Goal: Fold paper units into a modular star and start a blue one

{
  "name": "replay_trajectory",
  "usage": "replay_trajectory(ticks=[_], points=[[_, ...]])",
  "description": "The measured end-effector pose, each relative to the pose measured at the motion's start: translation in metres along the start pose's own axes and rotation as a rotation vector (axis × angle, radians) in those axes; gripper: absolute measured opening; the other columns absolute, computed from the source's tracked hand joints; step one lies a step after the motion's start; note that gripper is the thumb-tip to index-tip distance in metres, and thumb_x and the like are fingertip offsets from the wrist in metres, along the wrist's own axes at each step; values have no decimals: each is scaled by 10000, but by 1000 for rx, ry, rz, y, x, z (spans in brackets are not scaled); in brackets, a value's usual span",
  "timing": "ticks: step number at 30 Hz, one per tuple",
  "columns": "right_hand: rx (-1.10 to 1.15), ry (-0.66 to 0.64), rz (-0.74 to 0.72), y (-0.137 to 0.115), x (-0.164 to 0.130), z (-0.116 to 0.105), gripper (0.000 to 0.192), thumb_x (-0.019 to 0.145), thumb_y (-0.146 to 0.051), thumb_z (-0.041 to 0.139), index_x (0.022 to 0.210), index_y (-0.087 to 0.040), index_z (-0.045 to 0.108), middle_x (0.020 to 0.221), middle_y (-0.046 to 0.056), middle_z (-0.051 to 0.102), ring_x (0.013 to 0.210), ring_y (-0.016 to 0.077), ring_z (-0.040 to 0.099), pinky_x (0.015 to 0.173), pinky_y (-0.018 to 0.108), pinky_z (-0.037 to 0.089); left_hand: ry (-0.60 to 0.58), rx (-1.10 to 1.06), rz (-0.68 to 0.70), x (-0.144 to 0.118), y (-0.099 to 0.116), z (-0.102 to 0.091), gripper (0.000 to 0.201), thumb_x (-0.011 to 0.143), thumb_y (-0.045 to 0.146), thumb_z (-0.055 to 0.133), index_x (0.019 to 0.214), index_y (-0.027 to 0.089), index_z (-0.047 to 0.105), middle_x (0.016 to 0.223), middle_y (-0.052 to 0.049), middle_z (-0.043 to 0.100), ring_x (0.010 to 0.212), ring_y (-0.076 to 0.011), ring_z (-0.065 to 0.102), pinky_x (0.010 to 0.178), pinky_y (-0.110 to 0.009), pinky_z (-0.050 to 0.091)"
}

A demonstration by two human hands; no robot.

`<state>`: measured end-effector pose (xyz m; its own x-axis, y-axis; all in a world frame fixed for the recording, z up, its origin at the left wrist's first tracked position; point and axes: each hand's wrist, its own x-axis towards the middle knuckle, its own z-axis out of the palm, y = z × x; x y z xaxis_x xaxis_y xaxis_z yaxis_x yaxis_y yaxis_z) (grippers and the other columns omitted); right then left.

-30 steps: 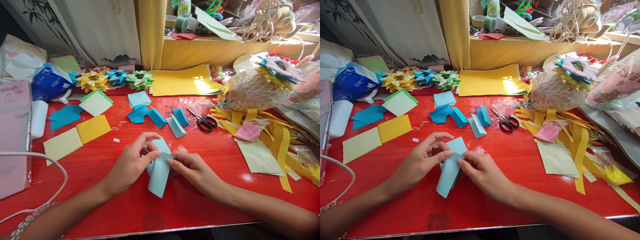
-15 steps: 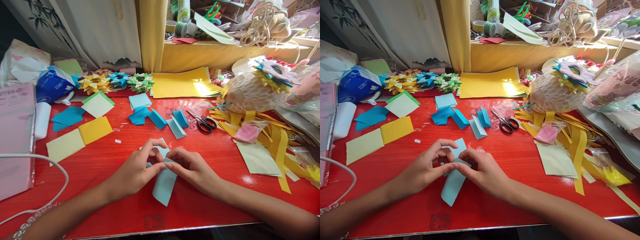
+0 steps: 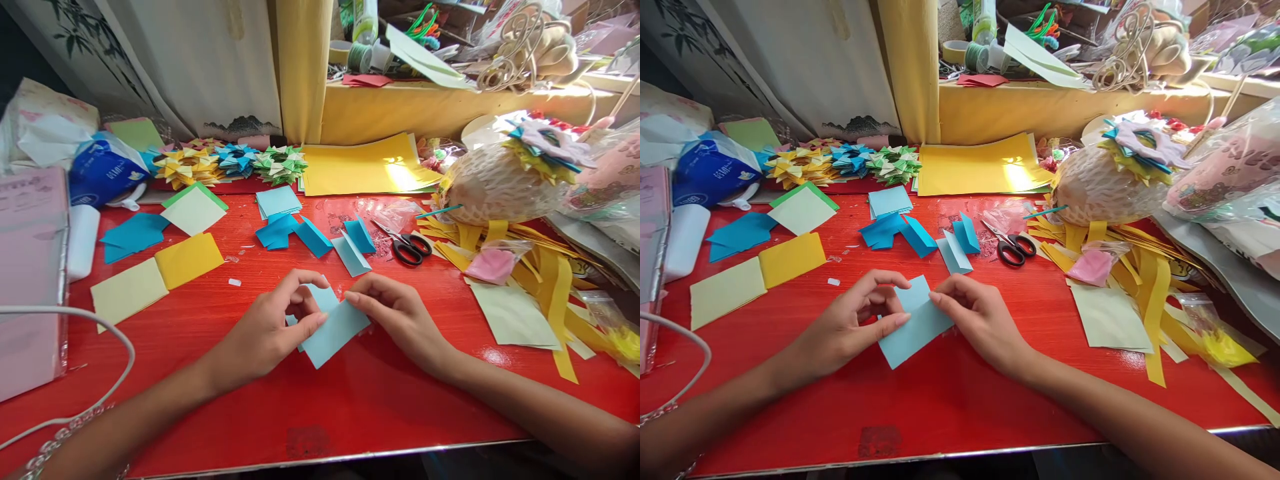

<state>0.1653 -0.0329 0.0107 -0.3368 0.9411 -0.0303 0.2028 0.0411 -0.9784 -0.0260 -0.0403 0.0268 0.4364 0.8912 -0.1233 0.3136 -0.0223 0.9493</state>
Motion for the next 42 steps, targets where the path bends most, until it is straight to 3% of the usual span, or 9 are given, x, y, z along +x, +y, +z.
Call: replay_trajectory(ticks=[8,11,17,20,23,27,30,35,42], points=[[80,367,-70,4,19,-28,217,806,-334,523,642,-204,466,581,-16,372,477,94,349,403,226,263,186,-14,68,2,-1,-8,115,820,278,499,879,219,419,720,36,500,746,-116,563,668,-234,452],[112,528,-129,9,32,-44,150,839,-360,461,777,-231,504,608,-12,402,471,97,370,415,240,295,229,175,57,6,-6,-12,107,855,293,426,935,221,431,800,10,533,822,-143,558,725,-279,442],[-275,481,-238,17,40,-45,388,854,-329,453,1238,-308,402,1019,55,475,620,114,455,513,265,409,134,787,190,15,-22,-16,352,797,410,501,1072,189,504,1066,-75,498,1005,-235,433,872,-388,356],[-505,519,-338,16,36,-39,402,842,-281,487,1240,-306,432,1072,66,440,706,130,457,614,286,456,85,813,150,15,-23,-16,373,794,443,495,1067,191,510,985,-61,509,933,-220,440,816,-367,381],[-595,531,-443,11,28,-34,385,844,-239,486,1223,-301,451,1121,67,400,597,87,412,586,273,468,48,774,96,14,-22,-16,313,806,429,485,1005,189,515,902,-40,525,869,-202,451,773,-345,388],[-626,462,-583,6,17,-26,340,838,-175,483,1166,-268,488,1050,57,451,518,64,388,531,243,449,34,722,71,12,-21,-15,239,809,404,494,910,188,511,895,-27,519,864,-190,454,768,-330,388],[-645,289,-652,8,11,-18,313,846,-137,454,1145,-226,477,878,30,553,548,81,456,518,219,416,51,677,58,12,-20,-14,217,804,383,507,921,200,504,977,-31,498,943,-195,450,811,-330,383],[-766,-23,-550,17,5,-4,209,874,-184,420,1064,-171,508,848,40,630,599,95,544,510,207,381,62,662,-12,11,-18,-13,267,805,352,509,1040,225,489,1039,-34,497,1002,-213,454,852,-362,369],[-701,-150,-431,17,4,-2,226,869,-233,440,1080,-180,503,943,40,616,656,101,558,564,211,394,46,643,19,10,-19,-12,221,814,305,504,1024,237,493,980,-25,497,949,-196,478,807,-348,402]])
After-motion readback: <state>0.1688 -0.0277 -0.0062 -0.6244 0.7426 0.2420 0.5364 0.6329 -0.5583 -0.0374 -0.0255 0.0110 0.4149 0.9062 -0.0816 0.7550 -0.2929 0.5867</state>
